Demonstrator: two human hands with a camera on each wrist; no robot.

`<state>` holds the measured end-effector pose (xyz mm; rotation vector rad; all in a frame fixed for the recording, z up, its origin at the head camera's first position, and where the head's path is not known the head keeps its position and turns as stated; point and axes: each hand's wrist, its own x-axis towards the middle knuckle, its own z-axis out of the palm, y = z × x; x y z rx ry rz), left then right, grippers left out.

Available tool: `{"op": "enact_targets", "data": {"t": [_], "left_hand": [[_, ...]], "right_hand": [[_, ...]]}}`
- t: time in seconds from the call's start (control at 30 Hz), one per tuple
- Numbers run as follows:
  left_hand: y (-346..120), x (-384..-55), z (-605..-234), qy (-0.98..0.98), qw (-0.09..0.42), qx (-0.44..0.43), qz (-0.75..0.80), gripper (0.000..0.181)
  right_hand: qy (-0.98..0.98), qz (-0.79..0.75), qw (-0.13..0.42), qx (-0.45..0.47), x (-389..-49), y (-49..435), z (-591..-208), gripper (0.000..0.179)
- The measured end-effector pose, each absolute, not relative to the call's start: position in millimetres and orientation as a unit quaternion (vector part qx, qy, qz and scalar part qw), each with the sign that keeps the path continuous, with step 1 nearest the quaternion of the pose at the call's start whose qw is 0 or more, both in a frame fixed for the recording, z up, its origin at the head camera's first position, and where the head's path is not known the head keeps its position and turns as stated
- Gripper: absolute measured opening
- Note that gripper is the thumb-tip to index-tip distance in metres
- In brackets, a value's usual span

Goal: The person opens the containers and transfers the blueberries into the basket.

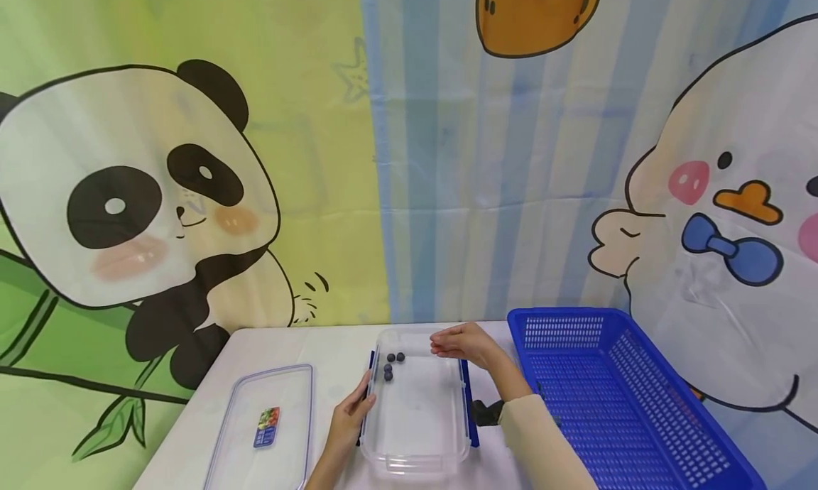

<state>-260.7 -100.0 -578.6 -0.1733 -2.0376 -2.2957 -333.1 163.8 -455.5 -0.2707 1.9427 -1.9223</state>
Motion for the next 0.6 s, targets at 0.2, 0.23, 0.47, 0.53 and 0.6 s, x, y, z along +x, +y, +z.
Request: {"op": "enact_targets", "data": {"t": [0.2,0.23,0.47,0.53,0.6], "left_hand": [[-100,-262,-578,-0.668,0.031,-0.063,-0.740,0.057],[-100,-262,-578,-0.667,0.030,-0.064,-0.741,0.056],[-102,-244,-549,-0.661,0.021,-0.081,-0.745,0.056],[-103,-246,-552,-0.662,0.022,-0.086,-0.744,0.057],[-104,-250,-558,-0.659,0.023,-0.087,-0.747,0.058]], "right_hand": [[0.713,-0.668,0.197,-0.074,-338,106,-478,0.028],[0.718,-0.666,0.194,-0.069,-339,98,-483,0.028],[0.737,-0.661,0.143,-0.009,-341,61,-512,0.023],[0.744,-0.656,0.125,0.021,-341,56,-518,0.020],[0.755,-0.646,0.109,0.044,-343,54,-523,0.017]]}}
